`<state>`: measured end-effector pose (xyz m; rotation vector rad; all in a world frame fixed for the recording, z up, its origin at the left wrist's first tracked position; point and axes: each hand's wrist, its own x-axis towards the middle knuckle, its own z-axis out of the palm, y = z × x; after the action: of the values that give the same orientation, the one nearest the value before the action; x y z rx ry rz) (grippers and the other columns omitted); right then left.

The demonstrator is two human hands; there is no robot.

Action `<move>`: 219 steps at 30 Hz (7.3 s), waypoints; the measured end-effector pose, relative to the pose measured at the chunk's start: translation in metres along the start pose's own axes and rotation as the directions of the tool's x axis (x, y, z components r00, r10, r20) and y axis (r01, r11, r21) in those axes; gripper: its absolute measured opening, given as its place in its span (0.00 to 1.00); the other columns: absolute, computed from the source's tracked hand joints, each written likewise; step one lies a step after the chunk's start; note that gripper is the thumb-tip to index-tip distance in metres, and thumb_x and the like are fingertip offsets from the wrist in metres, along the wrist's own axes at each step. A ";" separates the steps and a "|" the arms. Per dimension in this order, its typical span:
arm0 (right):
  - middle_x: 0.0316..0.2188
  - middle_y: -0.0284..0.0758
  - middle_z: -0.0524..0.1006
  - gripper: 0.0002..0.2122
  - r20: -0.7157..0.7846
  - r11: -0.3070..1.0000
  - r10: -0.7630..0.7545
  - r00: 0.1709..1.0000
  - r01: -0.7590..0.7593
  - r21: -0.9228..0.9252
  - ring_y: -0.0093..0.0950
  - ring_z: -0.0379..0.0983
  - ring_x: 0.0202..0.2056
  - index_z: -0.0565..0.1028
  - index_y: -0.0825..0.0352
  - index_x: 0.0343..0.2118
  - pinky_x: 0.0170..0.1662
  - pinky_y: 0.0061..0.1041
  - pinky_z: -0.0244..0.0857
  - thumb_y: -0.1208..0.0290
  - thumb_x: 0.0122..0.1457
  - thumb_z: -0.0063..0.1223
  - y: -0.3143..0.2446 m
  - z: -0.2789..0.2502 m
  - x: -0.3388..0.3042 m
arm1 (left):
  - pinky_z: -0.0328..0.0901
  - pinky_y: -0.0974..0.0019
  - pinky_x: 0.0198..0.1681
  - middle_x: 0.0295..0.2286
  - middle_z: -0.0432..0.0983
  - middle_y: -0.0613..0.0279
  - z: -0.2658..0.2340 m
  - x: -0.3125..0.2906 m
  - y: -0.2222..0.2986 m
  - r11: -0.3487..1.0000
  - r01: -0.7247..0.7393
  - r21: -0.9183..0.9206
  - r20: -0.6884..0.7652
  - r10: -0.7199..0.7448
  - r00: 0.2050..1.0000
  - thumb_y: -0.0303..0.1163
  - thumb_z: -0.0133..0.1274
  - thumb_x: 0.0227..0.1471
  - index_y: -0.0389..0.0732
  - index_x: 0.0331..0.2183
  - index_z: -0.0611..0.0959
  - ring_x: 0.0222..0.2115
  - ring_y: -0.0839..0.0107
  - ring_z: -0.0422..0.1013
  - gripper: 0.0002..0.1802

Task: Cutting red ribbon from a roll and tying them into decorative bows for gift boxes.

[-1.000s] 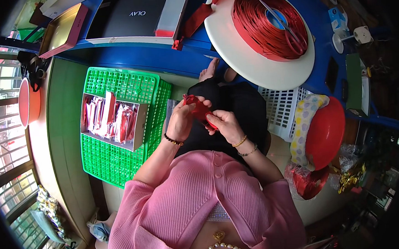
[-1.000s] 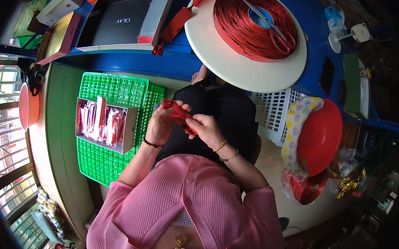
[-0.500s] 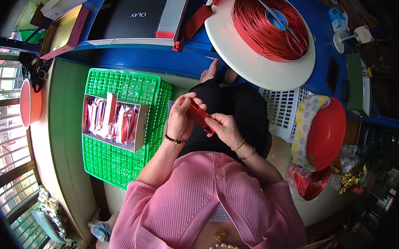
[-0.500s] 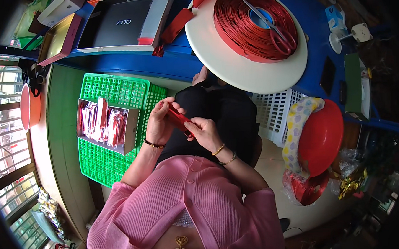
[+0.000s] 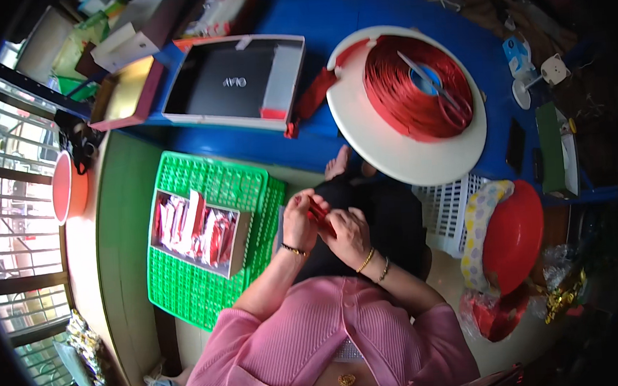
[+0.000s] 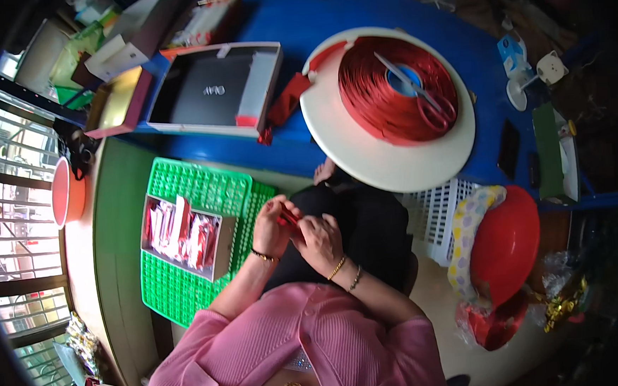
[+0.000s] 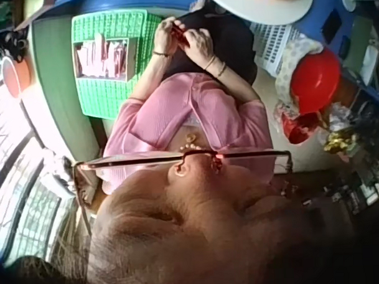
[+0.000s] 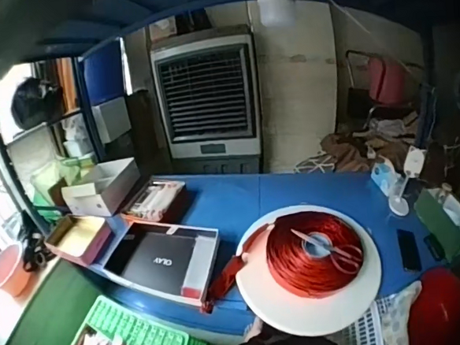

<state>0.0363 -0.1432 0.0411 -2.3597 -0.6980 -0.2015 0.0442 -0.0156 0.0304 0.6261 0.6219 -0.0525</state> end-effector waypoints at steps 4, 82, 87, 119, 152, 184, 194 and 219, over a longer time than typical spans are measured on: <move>0.23 0.33 0.74 0.07 -0.074 0.997 -0.056 0.996 0.059 0.047 0.33 0.71 0.27 0.70 0.63 0.24 0.37 0.34 0.61 0.70 0.45 0.58 0.001 -0.009 0.022 | 0.67 0.59 0.40 0.31 0.73 0.55 0.008 0.007 0.018 1.000 0.015 -0.011 0.093 -0.014 0.996 0.31 0.40 0.58 0.37 0.38 0.72 0.33 0.61 0.71 0.10; 0.25 0.30 0.75 0.07 -0.198 0.985 -0.143 0.970 0.120 -0.121 0.27 0.70 0.22 0.72 0.64 0.25 0.34 0.28 0.56 0.75 0.44 0.60 0.016 -0.075 0.028 | 0.68 0.68 0.35 0.28 0.75 0.60 0.043 0.019 0.062 0.962 0.010 0.274 0.221 -0.073 0.972 0.31 0.50 0.54 0.36 0.28 0.76 0.29 0.72 0.73 0.08; 0.26 0.31 0.75 0.07 -0.200 0.988 -0.112 0.973 0.087 -0.129 0.26 0.71 0.23 0.72 0.63 0.25 0.34 0.28 0.55 0.75 0.44 0.60 0.012 -0.072 0.029 | 0.68 0.72 0.35 0.28 0.75 0.62 0.054 0.001 0.049 0.930 -0.113 0.351 0.190 0.048 0.981 0.29 0.56 0.49 0.35 0.30 0.76 0.28 0.75 0.72 0.08; 0.49 0.37 0.68 0.12 -0.150 0.965 -0.212 0.966 0.183 -0.186 0.37 0.57 0.56 0.78 0.59 0.32 0.53 0.44 0.51 0.75 0.40 0.60 0.010 -0.049 0.001 | 0.66 0.56 0.46 0.31 0.73 0.56 0.039 0.022 0.035 0.956 0.293 -0.017 0.142 -0.288 0.947 0.33 0.37 0.59 0.36 0.37 0.70 0.37 0.60 0.72 0.11; 0.28 0.32 0.76 0.07 0.039 0.996 -0.032 0.999 0.034 -0.076 0.27 0.73 0.36 0.74 0.66 0.33 0.54 0.40 0.51 0.75 0.49 0.53 0.012 -0.040 -0.015 | 0.65 0.59 0.44 0.34 0.75 0.48 -0.001 0.028 0.008 0.953 0.235 0.190 -0.029 -0.234 0.972 0.38 0.33 0.61 0.33 0.37 0.71 0.37 0.60 0.73 0.18; 0.25 0.32 0.70 0.13 0.132 0.966 -0.009 0.991 -0.026 0.258 0.32 0.69 0.30 0.71 0.64 0.27 0.34 0.29 0.63 0.72 0.39 0.64 0.030 -0.015 -0.031 | 0.68 0.73 0.27 0.23 0.77 0.61 -0.048 0.005 -0.002 0.564 0.290 0.773 0.000 -0.457 0.890 0.33 0.53 0.50 0.38 0.27 0.79 0.21 0.74 0.74 0.08; 0.23 0.32 0.69 0.10 0.234 0.975 -0.159 0.959 0.116 0.190 0.31 0.68 0.31 0.69 0.63 0.22 0.36 0.30 0.59 0.71 0.41 0.62 0.019 -0.008 -0.020 | 0.65 0.76 0.24 0.19 0.74 0.64 -0.042 0.003 -0.010 0.660 0.165 0.733 0.084 -0.329 0.941 0.29 0.55 0.48 0.35 0.23 0.78 0.20 0.78 0.70 0.08; 0.29 0.31 0.77 0.16 0.045 0.223 0.946 0.321 -0.744 0.630 0.20 0.72 0.29 0.77 0.71 0.34 0.32 0.18 0.65 0.61 0.51 0.59 0.247 -0.236 -0.214 | 0.62 0.78 0.18 0.17 0.75 0.63 -0.047 0.020 -0.006 0.454 0.072 0.888 0.153 -0.439 0.885 0.33 0.52 0.49 0.39 0.22 0.78 0.17 0.75 0.73 0.08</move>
<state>-0.0044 -0.5435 0.0187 -1.6886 0.7752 0.0929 0.0346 0.0084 -0.0140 1.4816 0.2685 -0.8301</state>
